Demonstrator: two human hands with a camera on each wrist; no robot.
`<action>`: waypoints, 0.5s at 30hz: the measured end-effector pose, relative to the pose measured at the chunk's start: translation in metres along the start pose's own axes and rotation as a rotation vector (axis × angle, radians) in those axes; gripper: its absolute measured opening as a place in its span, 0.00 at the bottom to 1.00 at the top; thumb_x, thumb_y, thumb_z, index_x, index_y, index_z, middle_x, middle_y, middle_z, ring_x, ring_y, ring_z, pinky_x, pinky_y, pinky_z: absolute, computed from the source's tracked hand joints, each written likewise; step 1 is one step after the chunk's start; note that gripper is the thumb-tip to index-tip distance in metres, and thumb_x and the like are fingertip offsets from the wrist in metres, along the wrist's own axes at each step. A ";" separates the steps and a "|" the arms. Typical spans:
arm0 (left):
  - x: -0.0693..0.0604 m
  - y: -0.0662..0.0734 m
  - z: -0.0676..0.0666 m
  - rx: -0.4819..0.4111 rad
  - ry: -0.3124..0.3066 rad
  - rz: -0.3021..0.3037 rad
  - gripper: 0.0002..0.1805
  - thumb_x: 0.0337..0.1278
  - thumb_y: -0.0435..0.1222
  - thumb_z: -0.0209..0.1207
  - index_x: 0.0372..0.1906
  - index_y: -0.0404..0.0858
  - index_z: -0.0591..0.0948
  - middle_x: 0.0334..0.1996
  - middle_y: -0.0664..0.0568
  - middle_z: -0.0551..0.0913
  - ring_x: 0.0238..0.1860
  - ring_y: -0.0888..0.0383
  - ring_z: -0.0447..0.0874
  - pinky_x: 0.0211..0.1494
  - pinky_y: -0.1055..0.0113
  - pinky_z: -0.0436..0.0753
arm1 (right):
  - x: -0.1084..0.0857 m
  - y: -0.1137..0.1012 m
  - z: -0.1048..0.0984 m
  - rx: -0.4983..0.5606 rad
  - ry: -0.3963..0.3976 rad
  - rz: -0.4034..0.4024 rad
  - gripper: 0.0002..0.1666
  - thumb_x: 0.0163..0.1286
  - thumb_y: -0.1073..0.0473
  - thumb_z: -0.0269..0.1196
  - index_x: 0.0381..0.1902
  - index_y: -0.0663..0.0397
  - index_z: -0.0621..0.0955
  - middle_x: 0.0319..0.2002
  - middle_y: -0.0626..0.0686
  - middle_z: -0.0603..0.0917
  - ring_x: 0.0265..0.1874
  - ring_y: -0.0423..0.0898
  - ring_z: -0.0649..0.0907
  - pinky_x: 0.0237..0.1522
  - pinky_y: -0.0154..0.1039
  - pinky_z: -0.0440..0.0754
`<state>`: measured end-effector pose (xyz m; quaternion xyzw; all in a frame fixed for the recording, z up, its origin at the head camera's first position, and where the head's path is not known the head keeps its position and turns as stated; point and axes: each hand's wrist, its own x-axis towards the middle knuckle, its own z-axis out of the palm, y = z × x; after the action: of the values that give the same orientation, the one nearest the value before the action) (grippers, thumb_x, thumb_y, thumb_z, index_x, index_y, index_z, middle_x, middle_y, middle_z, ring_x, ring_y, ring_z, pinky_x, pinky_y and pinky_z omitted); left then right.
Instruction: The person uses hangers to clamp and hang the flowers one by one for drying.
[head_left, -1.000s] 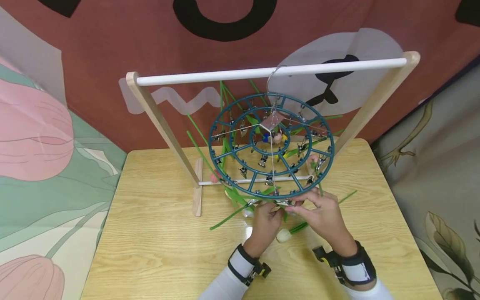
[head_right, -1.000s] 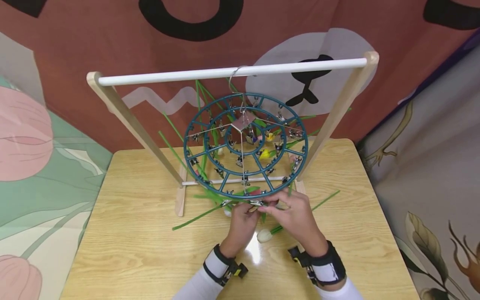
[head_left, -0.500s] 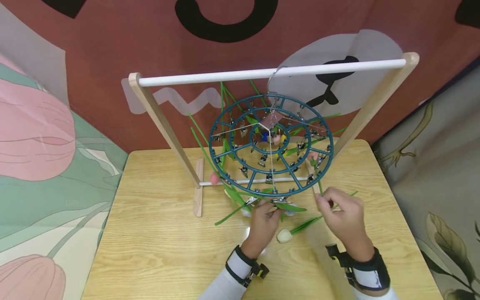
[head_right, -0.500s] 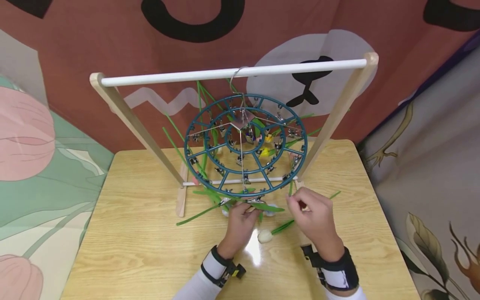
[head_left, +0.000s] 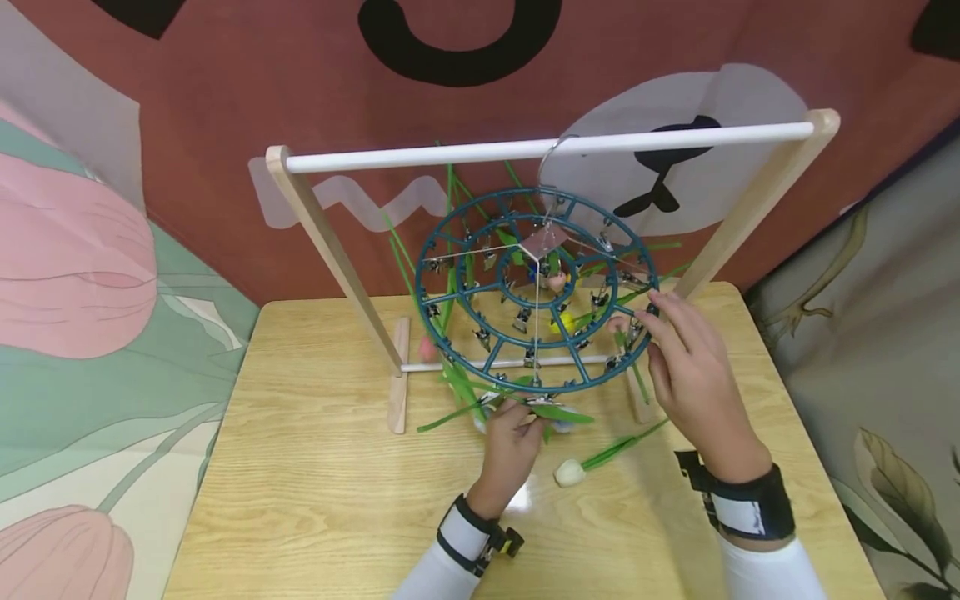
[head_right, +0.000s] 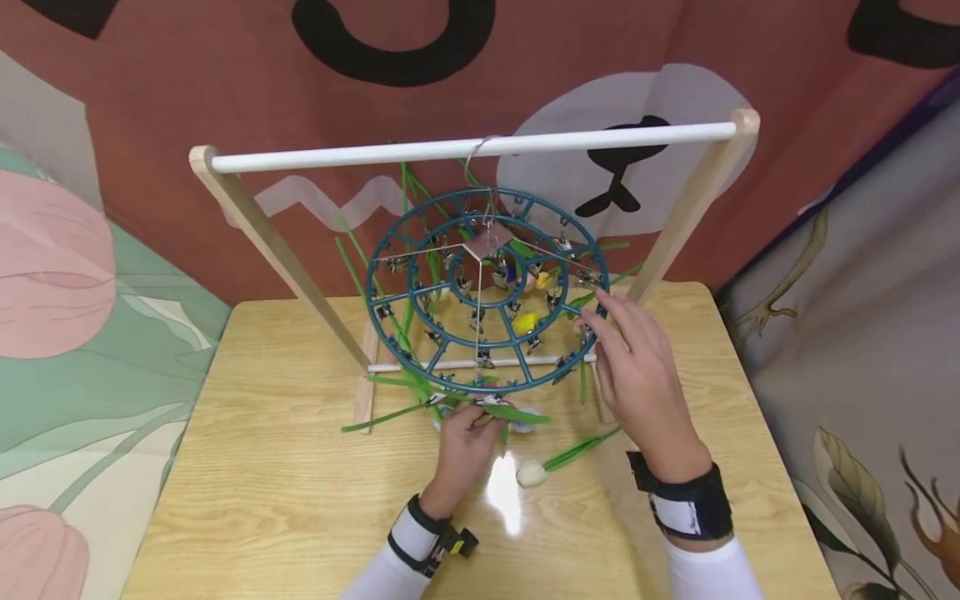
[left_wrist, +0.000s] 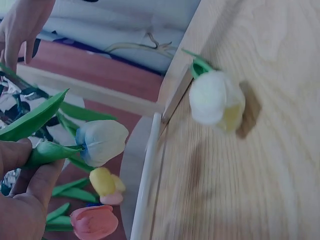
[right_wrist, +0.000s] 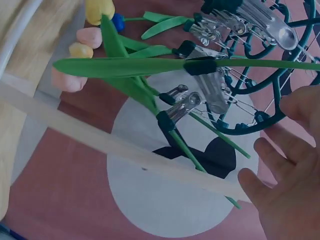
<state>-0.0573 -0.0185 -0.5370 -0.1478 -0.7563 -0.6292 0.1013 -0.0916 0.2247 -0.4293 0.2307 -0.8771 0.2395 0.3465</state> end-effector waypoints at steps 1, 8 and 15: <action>0.000 -0.001 -0.002 0.006 0.007 0.002 0.13 0.57 0.18 0.64 0.45 0.30 0.88 0.46 0.41 0.87 0.48 0.48 0.89 0.43 0.69 0.91 | 0.001 -0.001 0.001 0.008 0.003 -0.012 0.23 0.84 0.59 0.47 0.60 0.68 0.80 0.64 0.69 0.79 0.65 0.69 0.77 0.72 0.64 0.71; 0.002 -0.003 -0.017 0.017 0.031 -0.032 0.12 0.57 0.18 0.64 0.45 0.30 0.88 0.44 0.42 0.86 0.46 0.47 0.90 0.44 0.69 0.91 | -0.004 -0.012 0.003 0.053 0.030 -0.059 0.21 0.82 0.62 0.48 0.53 0.70 0.84 0.53 0.67 0.85 0.60 0.69 0.79 0.75 0.53 0.70; 0.001 -0.004 -0.029 -0.011 0.060 -0.091 0.11 0.58 0.18 0.62 0.44 0.29 0.87 0.44 0.42 0.85 0.47 0.47 0.89 0.47 0.67 0.90 | -0.009 -0.026 0.008 0.093 0.091 -0.141 0.20 0.81 0.64 0.49 0.47 0.70 0.86 0.44 0.66 0.87 0.51 0.68 0.83 0.71 0.47 0.74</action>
<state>-0.0606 -0.0480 -0.5349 -0.0948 -0.7555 -0.6414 0.0942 -0.0752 0.2021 -0.4344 0.2967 -0.8300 0.2652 0.3907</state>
